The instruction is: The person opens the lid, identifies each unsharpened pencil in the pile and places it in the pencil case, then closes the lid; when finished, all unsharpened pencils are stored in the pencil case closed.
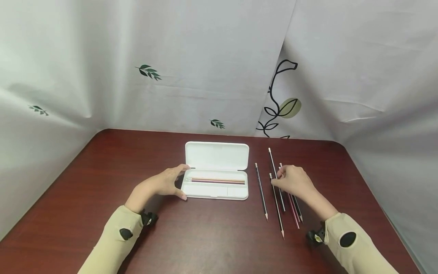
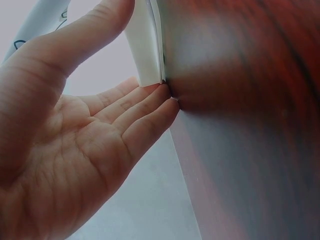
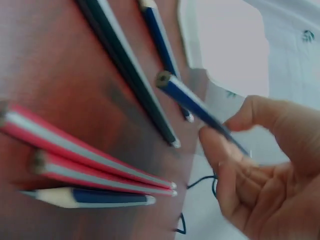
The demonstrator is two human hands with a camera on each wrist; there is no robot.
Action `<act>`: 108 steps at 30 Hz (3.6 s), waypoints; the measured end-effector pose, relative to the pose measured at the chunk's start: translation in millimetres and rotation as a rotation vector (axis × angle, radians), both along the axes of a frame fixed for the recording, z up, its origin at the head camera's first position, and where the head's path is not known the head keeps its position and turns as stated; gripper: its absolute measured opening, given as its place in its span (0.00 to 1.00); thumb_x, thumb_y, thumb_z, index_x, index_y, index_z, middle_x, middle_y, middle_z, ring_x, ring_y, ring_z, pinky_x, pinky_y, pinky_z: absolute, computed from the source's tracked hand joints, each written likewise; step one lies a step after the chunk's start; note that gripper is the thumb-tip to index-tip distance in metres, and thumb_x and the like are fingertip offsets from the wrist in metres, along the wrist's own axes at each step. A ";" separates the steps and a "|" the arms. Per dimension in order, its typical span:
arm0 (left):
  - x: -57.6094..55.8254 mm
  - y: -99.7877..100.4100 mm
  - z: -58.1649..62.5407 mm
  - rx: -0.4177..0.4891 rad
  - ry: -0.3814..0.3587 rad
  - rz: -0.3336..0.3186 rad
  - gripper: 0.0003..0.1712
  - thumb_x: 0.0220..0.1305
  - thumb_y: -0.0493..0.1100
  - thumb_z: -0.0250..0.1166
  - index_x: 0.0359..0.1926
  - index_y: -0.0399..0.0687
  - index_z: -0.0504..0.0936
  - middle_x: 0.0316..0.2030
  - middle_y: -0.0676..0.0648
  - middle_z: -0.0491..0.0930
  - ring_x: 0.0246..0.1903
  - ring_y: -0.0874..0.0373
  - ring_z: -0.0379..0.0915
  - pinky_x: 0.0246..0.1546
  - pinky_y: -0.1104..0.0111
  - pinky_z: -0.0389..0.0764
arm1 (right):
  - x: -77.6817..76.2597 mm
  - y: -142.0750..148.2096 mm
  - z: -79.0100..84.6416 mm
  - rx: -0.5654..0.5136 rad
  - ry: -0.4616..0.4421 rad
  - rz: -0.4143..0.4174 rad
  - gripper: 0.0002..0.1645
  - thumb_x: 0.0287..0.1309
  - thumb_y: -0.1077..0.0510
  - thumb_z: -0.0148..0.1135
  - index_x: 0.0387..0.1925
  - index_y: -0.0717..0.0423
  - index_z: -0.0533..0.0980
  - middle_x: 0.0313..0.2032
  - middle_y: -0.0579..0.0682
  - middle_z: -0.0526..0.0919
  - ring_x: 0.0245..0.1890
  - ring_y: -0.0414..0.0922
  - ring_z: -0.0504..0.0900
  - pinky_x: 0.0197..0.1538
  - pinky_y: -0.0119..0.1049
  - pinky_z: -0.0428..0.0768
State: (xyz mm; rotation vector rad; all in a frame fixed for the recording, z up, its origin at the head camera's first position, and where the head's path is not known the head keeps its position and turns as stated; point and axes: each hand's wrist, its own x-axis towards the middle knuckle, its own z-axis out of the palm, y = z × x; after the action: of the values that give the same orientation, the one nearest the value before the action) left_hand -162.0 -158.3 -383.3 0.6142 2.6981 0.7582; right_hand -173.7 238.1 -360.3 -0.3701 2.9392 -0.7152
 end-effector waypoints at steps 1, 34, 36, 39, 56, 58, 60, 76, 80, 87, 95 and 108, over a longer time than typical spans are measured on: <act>0.1 -0.1 0.0 0.000 -0.003 0.000 0.53 0.34 0.48 0.80 0.60 0.38 0.61 0.59 0.36 0.70 0.59 0.46 0.65 0.59 0.55 0.66 | -2.4 -0.9 0.9 -0.024 0.002 0.013 0.11 0.46 0.56 0.64 0.28 0.59 0.74 0.14 0.42 0.75 0.15 0.39 0.73 0.23 0.33 0.69; -1.1 1.1 0.4 -0.029 -0.003 0.017 0.54 0.35 0.49 0.80 0.61 0.40 0.60 0.60 0.36 0.69 0.60 0.46 0.65 0.59 0.55 0.66 | -50.5 -106.7 5.1 0.067 0.211 0.514 0.10 0.52 0.56 0.61 0.39 0.50 0.77 0.26 0.38 0.82 0.28 0.35 0.79 0.33 0.35 0.76; -1.3 1.0 0.1 -0.033 -0.004 0.021 0.54 0.35 0.50 0.80 0.61 0.41 0.60 0.60 0.36 0.69 0.60 0.45 0.65 0.59 0.55 0.66 | -50.8 -110.1 1.6 0.085 0.217 0.535 0.10 0.50 0.56 0.61 0.37 0.50 0.78 0.25 0.37 0.81 0.27 0.34 0.78 0.32 0.34 0.76; -1.3 0.6 -0.7 -0.039 -0.004 0.025 0.54 0.34 0.50 0.80 0.61 0.41 0.60 0.60 0.36 0.69 0.59 0.45 0.65 0.59 0.55 0.66 | -51.1 -115.3 -5.4 0.095 0.231 0.567 0.09 0.47 0.58 0.62 0.34 0.50 0.79 0.24 0.36 0.80 0.26 0.33 0.77 0.31 0.32 0.75; -0.6 2.0 0.9 -0.021 -0.015 0.035 0.54 0.33 0.48 0.81 0.60 0.40 0.61 0.59 0.37 0.70 0.59 0.47 0.66 0.59 0.56 0.67 | -42.8 -134.4 -18.4 0.267 0.322 0.703 0.07 0.45 0.62 0.65 0.29 0.50 0.82 0.20 0.38 0.77 0.20 0.35 0.68 0.27 0.32 0.73; -0.5 2.1 0.9 -0.018 -0.014 0.034 0.54 0.33 0.48 0.81 0.60 0.40 0.62 0.59 0.37 0.70 0.59 0.47 0.66 0.59 0.56 0.67 | -41.1 -134.9 -18.1 0.273 0.345 0.717 0.06 0.46 0.62 0.65 0.29 0.50 0.82 0.20 0.38 0.77 0.20 0.35 0.67 0.27 0.32 0.73; -0.3 2.1 1.0 -0.019 -0.014 0.033 0.54 0.33 0.48 0.81 0.61 0.40 0.61 0.59 0.37 0.70 0.59 0.47 0.66 0.59 0.56 0.67 | -39.7 -135.1 -17.8 0.270 0.347 0.720 0.05 0.47 0.62 0.65 0.29 0.50 0.82 0.21 0.39 0.78 0.20 0.35 0.67 0.28 0.33 0.73; -0.9 3.2 -0.1 -0.026 -0.019 0.035 0.54 0.34 0.49 0.81 0.61 0.40 0.61 0.59 0.36 0.70 0.59 0.46 0.66 0.59 0.55 0.67 | -39.6 -84.5 -11.5 0.011 0.130 0.542 0.11 0.56 0.59 0.62 0.42 0.53 0.81 0.35 0.42 0.84 0.30 0.34 0.78 0.35 0.33 0.78; -0.1 2.1 0.3 -0.021 -0.025 0.040 0.54 0.34 0.49 0.80 0.61 0.40 0.61 0.60 0.36 0.69 0.60 0.46 0.65 0.59 0.55 0.66 | -36.2 -66.4 -13.3 -0.055 0.101 0.517 0.11 0.56 0.61 0.62 0.42 0.54 0.81 0.34 0.43 0.85 0.33 0.36 0.81 0.38 0.34 0.80; -0.5 1.5 -0.7 -0.012 -0.014 0.020 0.54 0.34 0.49 0.80 0.60 0.38 0.61 0.59 0.35 0.70 0.59 0.46 0.66 0.59 0.55 0.66 | -19.9 -25.5 -21.2 -0.087 0.082 0.459 0.10 0.56 0.61 0.63 0.41 0.55 0.81 0.31 0.41 0.84 0.31 0.33 0.78 0.34 0.32 0.78; 1.1 1.6 0.5 -0.004 0.004 0.007 0.53 0.34 0.47 0.80 0.60 0.37 0.61 0.59 0.34 0.70 0.60 0.45 0.65 0.59 0.54 0.66 | 3.5 9.2 -23.2 -0.108 0.121 0.423 0.09 0.55 0.61 0.63 0.39 0.54 0.81 0.28 0.38 0.82 0.31 0.30 0.77 0.32 0.31 0.77; 1.1 2.5 2.0 -0.008 0.007 0.002 0.53 0.34 0.48 0.80 0.59 0.37 0.61 0.59 0.34 0.69 0.60 0.44 0.65 0.59 0.54 0.65 | 32.0 37.8 -23.8 -0.013 0.117 0.028 0.09 0.46 0.58 0.70 0.29 0.57 0.79 0.19 0.39 0.77 0.21 0.33 0.73 0.26 0.30 0.71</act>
State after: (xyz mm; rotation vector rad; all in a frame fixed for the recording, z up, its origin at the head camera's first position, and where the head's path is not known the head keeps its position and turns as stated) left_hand -160.8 -155.8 -381.3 0.6135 2.7077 0.7461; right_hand -141.7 275.8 -384.1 -0.4687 3.0329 -0.7339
